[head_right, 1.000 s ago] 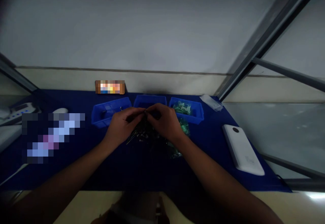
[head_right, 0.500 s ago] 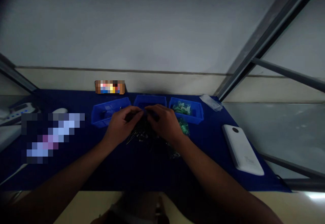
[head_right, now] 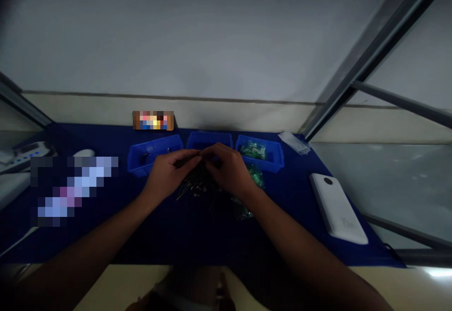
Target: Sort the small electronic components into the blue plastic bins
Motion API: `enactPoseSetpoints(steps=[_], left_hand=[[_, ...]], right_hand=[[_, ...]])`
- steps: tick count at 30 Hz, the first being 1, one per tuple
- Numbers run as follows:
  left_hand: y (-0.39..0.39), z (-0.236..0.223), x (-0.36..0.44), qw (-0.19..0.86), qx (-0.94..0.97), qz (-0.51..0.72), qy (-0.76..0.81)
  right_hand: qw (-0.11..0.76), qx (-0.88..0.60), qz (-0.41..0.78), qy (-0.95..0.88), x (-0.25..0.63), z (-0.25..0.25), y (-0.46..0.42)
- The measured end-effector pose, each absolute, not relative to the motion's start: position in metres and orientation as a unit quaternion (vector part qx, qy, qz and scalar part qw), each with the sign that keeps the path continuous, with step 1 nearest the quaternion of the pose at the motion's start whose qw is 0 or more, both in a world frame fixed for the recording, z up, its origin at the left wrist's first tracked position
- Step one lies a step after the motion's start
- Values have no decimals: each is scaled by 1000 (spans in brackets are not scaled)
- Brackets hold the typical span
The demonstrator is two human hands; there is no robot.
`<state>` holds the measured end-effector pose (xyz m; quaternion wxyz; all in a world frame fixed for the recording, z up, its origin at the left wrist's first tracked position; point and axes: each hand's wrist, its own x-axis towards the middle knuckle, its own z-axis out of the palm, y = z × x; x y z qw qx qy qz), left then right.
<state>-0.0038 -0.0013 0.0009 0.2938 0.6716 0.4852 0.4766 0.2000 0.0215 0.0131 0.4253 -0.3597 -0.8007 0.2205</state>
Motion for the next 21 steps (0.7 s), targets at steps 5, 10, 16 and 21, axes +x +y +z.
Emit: enactPoseSetpoints(steps=[5,10,16,21], left_hand=[[0,3,-6,262,692,467,485],[0,3,-5,226,709,457,487],[1,-2,-3,281,673,486,481],[1,-3,-3,294,650,507,483]], right_hand=[[434,-394,225,-778,199,15,19],[435,-409,243,-765,199,14,20],[436,-414,296,-742,201,12,23],[437,-415,329,-727,201,11,23]])
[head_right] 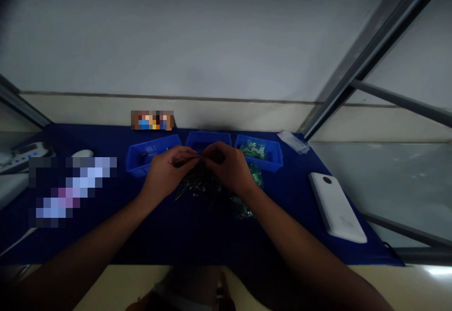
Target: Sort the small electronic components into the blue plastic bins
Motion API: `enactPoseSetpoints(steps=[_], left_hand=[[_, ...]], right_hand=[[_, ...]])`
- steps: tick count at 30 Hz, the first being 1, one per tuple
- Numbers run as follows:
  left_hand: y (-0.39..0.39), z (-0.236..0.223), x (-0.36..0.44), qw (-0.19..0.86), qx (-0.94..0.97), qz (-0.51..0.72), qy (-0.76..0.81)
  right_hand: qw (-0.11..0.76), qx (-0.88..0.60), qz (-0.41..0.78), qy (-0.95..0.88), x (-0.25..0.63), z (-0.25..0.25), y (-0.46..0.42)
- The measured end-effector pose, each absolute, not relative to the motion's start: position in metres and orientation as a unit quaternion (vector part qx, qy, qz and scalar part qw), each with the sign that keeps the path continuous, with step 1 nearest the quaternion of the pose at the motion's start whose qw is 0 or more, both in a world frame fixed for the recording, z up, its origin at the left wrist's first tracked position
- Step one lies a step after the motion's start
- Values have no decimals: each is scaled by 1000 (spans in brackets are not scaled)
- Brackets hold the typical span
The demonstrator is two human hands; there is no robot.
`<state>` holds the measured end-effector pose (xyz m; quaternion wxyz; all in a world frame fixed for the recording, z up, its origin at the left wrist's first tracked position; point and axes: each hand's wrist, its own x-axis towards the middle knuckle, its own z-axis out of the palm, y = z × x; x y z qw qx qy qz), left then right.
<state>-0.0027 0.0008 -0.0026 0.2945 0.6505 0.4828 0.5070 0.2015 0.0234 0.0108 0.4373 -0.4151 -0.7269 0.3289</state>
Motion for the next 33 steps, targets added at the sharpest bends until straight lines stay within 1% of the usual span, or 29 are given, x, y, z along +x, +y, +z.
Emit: enactPoseSetpoints(steps=[7,13,17,22,26,29,33], left_hand=[[1,-2,-2,314,650,511,466],[2,-4,-3,332,649,509,459],[3,-6,-3,335,652,512,448],[0,-1,-2,292,662,493,484],[-4,4,-2,297,672,467,492],[-4,3,-2,309,670,469,486],[-1,1,-4,304,670,472,486]], right_hand=[[436,-415,329,-728,200,12,23],[405,-392,270,-781,200,14,22],[400,-367,234,-807,199,16,19],[429,-371,193,-801,201,15,21],[435,-373,202,-794,202,13,24],[426,-355,216,-803,202,13,24],[428,-350,202,-809,201,15,21]])
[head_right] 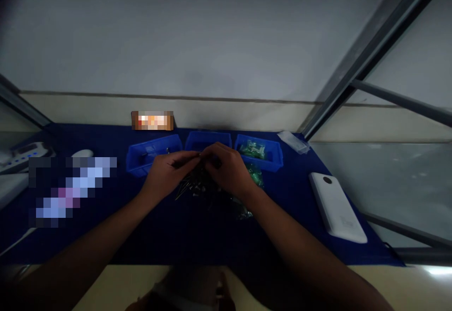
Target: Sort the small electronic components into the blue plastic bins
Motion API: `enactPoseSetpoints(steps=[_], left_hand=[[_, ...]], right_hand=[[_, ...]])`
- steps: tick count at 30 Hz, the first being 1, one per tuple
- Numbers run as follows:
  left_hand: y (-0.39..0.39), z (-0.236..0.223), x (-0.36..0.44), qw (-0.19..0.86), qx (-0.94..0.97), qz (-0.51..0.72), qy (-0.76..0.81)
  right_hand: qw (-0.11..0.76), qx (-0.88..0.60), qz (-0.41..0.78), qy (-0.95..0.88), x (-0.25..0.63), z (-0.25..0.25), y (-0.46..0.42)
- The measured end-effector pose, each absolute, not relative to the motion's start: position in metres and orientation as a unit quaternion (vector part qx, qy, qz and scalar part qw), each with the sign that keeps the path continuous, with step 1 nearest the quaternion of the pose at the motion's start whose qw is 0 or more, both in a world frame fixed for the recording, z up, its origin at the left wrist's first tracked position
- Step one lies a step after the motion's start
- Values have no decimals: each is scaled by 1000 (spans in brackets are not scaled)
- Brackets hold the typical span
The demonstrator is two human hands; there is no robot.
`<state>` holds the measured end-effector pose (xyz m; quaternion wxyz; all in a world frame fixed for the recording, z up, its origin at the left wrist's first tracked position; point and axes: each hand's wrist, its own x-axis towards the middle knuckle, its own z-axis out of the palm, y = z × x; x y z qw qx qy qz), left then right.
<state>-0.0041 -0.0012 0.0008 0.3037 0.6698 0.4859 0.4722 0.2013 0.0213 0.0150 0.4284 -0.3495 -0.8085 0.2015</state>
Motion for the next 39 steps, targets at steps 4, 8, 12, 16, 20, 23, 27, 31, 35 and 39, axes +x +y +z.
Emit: enactPoseSetpoints(steps=[4,8,12,16,20,23,27,31,35,39], left_hand=[[0,-1,-6,283,681,475,480],[1,-3,-5,308,659,495,476],[2,-1,-2,352,632,523,451],[2,2,-1,378,613,540,436],[3,2,0,400,591,555,428],[3,2,1,405,587,558,425],[2,1,2,398,588,563,423],[1,-1,3,378,595,566,427],[0,5,-3,295,632,568,437],[-1,20,-16,91,700,527,473]], right_hand=[[438,-377,212,-788,200,15,20],[445,-388,243,-769,200,14,21],[455,-388,288,-748,199,13,22],[465,-383,332,-726,198,12,22],[479,-375,348,-713,199,11,23],[484,-368,345,-715,200,11,23],[483,-374,319,-725,201,11,23],[473,-380,280,-744,202,11,22],[474,-384,257,-750,201,14,19],[480,-401,217,-750,202,18,18]])
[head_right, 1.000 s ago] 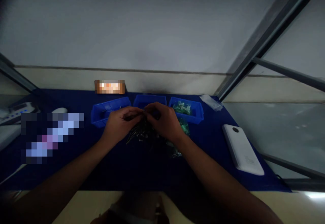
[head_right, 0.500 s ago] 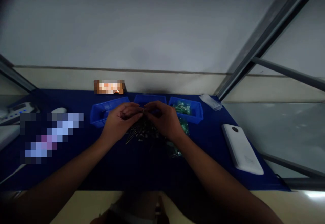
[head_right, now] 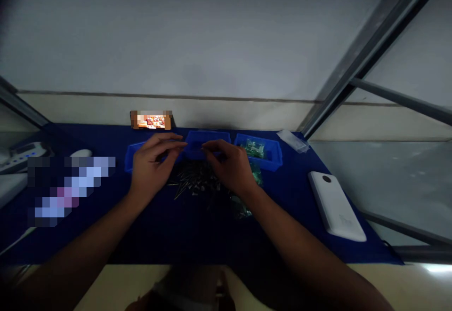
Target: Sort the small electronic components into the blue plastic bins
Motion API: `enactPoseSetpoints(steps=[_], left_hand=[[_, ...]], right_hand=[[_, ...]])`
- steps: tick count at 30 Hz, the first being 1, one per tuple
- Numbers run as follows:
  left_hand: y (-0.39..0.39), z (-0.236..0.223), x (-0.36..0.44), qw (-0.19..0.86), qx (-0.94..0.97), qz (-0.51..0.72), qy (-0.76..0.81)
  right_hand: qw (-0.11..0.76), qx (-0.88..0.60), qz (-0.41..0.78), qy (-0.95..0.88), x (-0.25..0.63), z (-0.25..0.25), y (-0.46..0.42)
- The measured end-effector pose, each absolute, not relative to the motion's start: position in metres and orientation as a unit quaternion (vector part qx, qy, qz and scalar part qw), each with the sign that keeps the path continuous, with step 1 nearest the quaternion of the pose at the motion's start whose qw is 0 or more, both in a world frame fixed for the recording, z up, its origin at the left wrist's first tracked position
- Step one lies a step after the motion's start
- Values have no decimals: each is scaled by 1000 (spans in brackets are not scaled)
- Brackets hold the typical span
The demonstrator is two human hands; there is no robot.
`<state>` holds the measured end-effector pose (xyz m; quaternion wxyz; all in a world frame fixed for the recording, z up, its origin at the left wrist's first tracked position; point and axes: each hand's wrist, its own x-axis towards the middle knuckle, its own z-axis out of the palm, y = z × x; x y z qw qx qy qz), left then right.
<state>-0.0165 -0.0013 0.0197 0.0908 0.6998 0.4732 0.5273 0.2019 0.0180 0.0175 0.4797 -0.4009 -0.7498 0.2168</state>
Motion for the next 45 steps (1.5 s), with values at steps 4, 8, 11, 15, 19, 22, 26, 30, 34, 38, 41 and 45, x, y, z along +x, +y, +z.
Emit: enactPoseSetpoints(steps=[4,8,11,15,19,22,26,30,34,38,41,45], left_hand=[[0,26,-25,-1,706,511,490],[5,19,-27,-11,740,454,495],[8,14,-30,-36,751,407,519],[10,12,-35,-87,726,350,586],[11,9,-38,-104,717,313,614],[12,8,-38,-104,723,306,610],[10,12,-35,-104,736,323,586],[5,15,-24,-35,772,398,494],[-2,13,-10,34,786,429,443],[-5,12,-5,69,787,427,440],[-5,14,-7,74,774,441,449],[-5,15,-10,80,744,460,478]], right_hand=[[460,-401,135,-781,204,16,20],[450,-396,114,-792,204,14,22],[446,-392,114,-796,204,14,22],[418,-383,103,-817,205,13,22],[320,-323,98,-885,206,8,23],[246,-297,65,-920,205,5,23],[197,-296,45,-933,203,5,21],[188,-278,62,-940,202,8,21],[186,-252,74,-947,201,9,21],[190,-257,76,-945,200,7,21],[238,-255,105,-931,200,8,22],[369,-294,171,-865,202,11,23]])
